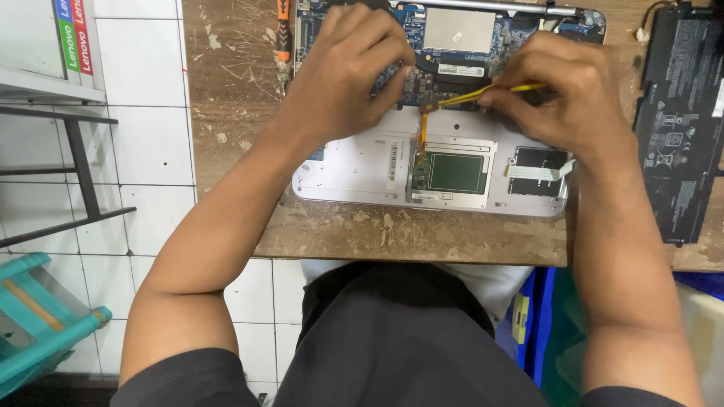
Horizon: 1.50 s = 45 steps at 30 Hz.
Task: Removing a laptop battery and using tools to clean or repair the heatsink area.
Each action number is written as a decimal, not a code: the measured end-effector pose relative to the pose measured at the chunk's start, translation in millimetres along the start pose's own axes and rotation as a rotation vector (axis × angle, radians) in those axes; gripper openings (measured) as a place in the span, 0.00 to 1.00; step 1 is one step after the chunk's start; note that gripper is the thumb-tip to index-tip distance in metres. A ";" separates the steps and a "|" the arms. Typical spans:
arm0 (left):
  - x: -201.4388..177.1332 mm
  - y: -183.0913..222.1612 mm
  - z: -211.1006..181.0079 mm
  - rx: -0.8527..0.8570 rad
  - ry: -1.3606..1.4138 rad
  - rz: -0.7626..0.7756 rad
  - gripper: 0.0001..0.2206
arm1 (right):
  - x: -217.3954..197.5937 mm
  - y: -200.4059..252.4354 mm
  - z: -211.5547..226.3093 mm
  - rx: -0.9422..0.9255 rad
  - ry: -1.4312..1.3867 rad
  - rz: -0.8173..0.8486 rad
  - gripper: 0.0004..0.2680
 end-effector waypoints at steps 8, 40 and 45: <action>7.9 -0.1 -4.7 -0.009 0.084 0.016 0.06 | -9.8 10.4 -8.7 -0.006 0.030 -0.113 0.13; 29.5 1.4 0.5 -0.070 0.223 -0.002 0.03 | -2.4 8.8 -9.5 0.017 -0.114 -0.045 0.14; 29.0 1.8 -0.7 -0.078 0.232 -0.002 0.02 | 4.3 3.6 -3.5 0.058 0.012 0.030 0.13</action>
Point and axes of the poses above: each hand's wrist, its own y-axis away from the middle knuckle, its own x-axis out of the palm, z = x × y, the point moved 6 cm from there along -y, towards the middle knuckle, and after that the axes turned 8 degrees about z, right-handed, at the moved point
